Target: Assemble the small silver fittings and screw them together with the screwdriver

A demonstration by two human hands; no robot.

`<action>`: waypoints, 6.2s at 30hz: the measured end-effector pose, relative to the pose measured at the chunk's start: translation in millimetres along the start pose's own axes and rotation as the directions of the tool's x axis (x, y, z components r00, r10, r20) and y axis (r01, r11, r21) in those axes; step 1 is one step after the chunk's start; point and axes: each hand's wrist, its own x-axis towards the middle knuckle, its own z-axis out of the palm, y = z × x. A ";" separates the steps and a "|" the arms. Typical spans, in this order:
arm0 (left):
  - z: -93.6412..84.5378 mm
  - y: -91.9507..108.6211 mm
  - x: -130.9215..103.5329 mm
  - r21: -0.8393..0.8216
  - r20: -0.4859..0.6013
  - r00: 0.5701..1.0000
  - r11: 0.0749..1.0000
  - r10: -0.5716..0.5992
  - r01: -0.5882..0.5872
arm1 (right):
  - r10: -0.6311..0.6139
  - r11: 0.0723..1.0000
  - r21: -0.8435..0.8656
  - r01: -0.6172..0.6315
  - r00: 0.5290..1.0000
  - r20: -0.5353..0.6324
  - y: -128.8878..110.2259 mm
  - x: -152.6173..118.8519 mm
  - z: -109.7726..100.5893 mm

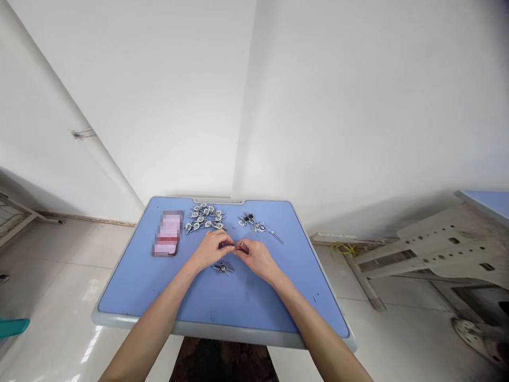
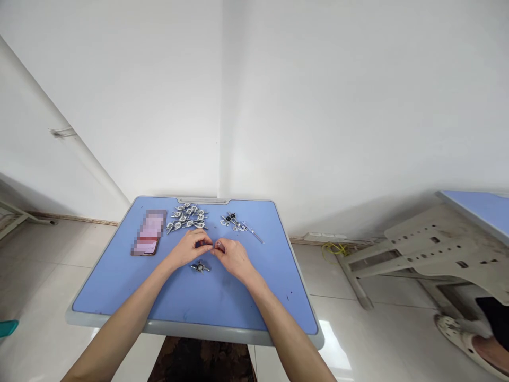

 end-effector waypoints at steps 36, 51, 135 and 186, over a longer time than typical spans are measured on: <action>-7.0 4.6 -11.0 -0.303 -0.057 0.995 0.951 -0.082 0.061 | 0.063 0.754 0.649 -0.100 0.995 0.080 -1.0 -2.1 5.5; -6.9 22.3 -20.4 -0.280 0.036 0.997 0.957 -0.065 0.072 | 0.048 0.802 0.594 -0.063 0.998 0.041 -5.2 -5.6 -3.3; -32.2 21.9 -45.1 -0.194 -0.101 0.983 0.972 -0.153 0.132 | 0.024 0.993 0.108 -0.052 0.969 0.245 -20.3 -26.2 -7.2; 7.7 37.8 -82.7 0.217 0.022 0.994 0.971 -0.105 0.098 | -0.032 0.981 -0.170 0.093 0.942 0.333 -14.9 -50.7 5.2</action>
